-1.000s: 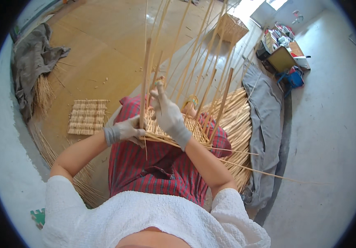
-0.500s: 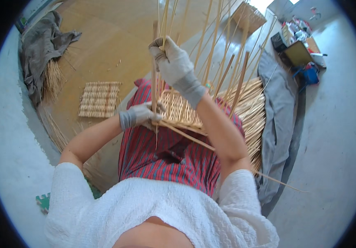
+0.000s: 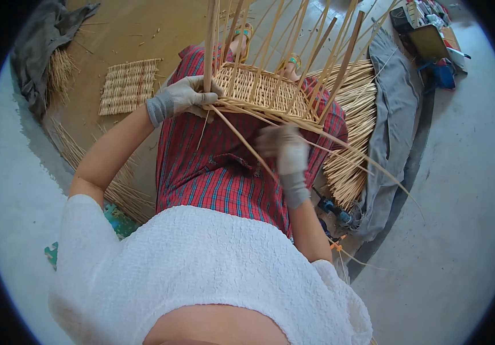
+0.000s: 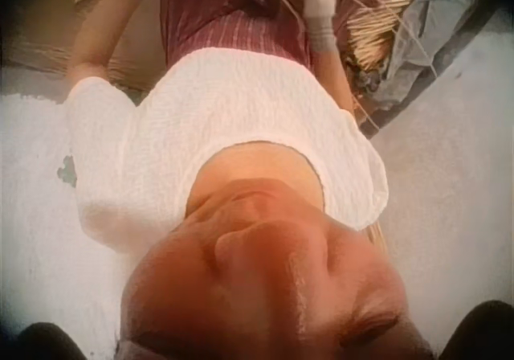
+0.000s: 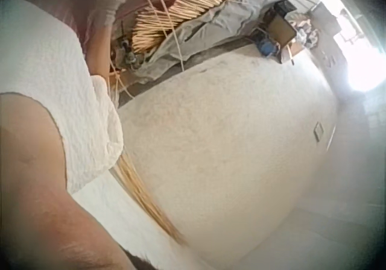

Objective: The person weaves a basket by hand, interlacing thin bamboo strips through a vertical frame. They use pliers to cut excess material and a tape measure to check dimensions, continuing the weaving process on the floor.

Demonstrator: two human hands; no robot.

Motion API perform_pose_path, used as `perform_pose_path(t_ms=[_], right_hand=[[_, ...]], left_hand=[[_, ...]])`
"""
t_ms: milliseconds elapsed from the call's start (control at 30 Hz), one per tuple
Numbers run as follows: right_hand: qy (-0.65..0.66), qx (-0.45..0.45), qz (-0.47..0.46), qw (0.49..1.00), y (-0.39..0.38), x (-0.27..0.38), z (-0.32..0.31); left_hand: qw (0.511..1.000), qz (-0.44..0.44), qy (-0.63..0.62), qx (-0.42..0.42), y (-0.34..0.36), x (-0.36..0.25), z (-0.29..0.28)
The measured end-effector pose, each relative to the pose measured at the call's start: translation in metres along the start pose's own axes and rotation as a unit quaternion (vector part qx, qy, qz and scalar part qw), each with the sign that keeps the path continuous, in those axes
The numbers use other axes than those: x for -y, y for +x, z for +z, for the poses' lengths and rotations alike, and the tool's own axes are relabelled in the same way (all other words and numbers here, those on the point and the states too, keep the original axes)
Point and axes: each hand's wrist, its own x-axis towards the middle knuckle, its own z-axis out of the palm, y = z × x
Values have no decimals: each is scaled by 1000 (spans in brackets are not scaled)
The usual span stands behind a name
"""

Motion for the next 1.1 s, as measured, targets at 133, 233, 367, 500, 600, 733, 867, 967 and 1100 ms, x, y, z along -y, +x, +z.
perform_pose_path(t_ms=[133, 233, 367, 500, 600, 733, 867, 967, 1100], right_hand=[[58, 10, -192, 980, 8, -36, 32], [-30, 15, -425, 904, 13, -23, 35], [-277, 78, -453, 844, 61, 90, 83], [-534, 70, -411, 735, 93, 138, 141], [-508, 28, -549, 664, 80, 126, 149], [-485, -47, -472, 735, 43, 47, 65], [-422, -51, -365, 829, 0, -9, 34], [-567, 12, -459, 683, -28, 47, 53], [-719, 192, -125, 656, -66, 83, 77]], left_hand=[[999, 14, -33, 32, 1, 5, 0], [1000, 19, -11, 19, 4, 7, -3], [998, 31, 15, -59, 4, 10, 18], [995, 51, -4, -91, 6, 17, 28], [990, 41, 50, -126, 11, 22, 26], [983, 46, 10, -178, 6, 26, 25], [985, 48, -49, -161, 7, 23, 29], [991, 40, -32, -126, 10, 25, 19], [993, 32, -42, -105, 4, 20, 20]])
